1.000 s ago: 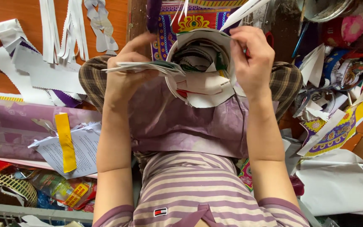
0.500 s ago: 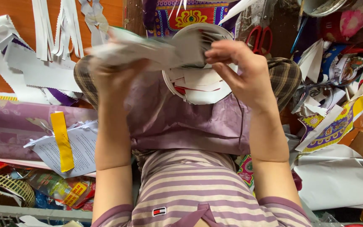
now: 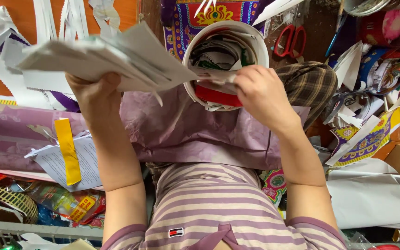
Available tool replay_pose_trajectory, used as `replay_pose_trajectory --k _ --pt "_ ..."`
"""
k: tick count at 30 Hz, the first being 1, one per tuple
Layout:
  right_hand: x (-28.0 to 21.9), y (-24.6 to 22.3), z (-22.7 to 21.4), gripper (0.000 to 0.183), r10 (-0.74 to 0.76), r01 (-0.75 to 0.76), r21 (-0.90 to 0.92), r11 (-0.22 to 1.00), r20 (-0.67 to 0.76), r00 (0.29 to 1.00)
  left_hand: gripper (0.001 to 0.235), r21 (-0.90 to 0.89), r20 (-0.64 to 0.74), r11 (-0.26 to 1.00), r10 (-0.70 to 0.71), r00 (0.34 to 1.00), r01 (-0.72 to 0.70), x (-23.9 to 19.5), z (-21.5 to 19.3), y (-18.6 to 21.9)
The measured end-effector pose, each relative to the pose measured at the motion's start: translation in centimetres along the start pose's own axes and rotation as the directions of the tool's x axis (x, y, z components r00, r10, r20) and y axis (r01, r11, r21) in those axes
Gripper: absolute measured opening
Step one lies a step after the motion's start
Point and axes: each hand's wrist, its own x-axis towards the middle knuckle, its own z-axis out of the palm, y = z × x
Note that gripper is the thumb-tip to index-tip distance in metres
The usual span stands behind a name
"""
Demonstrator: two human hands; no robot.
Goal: Cutting, folding, and stuffing paper into a decorative container
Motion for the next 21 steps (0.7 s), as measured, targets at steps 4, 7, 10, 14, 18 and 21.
replay_pose_trajectory --k 4,7,10,14,18,21 --pt "2.0 0.2 0.2 0.014 -0.033 -0.056 -0.209 0.976 -0.399 0.916 0.049 -0.3 0.584 0.951 0.121 0.803 0.075 2.3 -3.6 -2.5" --pt "2.6 0.8 1.8 0.018 -0.073 -0.166 -0.359 0.918 -0.566 0.821 0.056 -0.329 0.705 0.922 0.097 0.702 0.203 1.0 -0.6 1.3" --pt "2.0 1.0 3.8 0.016 -0.052 -0.184 -0.346 0.92 -0.573 0.818 0.064 -0.19 0.88 0.929 0.018 0.475 0.317 0.7 0.4 3.0" --pt "1.0 -0.6 3.4 0.024 0.005 -0.169 -0.234 0.958 -0.572 0.82 0.059 -0.2 0.888 0.888 -0.015 0.459 0.414 -1.7 3.3 3.4" --pt "-1.4 -1.0 3.8 0.045 -0.024 0.021 -0.012 1.0 -0.441 0.897 0.008 0.032 0.818 0.901 -0.273 0.506 0.433 -3.7 4.5 3.1" --pt "-2.8 -1.1 3.0 0.056 -0.028 0.079 0.203 0.976 -0.242 0.97 0.009 0.1 0.855 0.895 -0.301 0.422 0.435 -3.4 6.2 4.0"
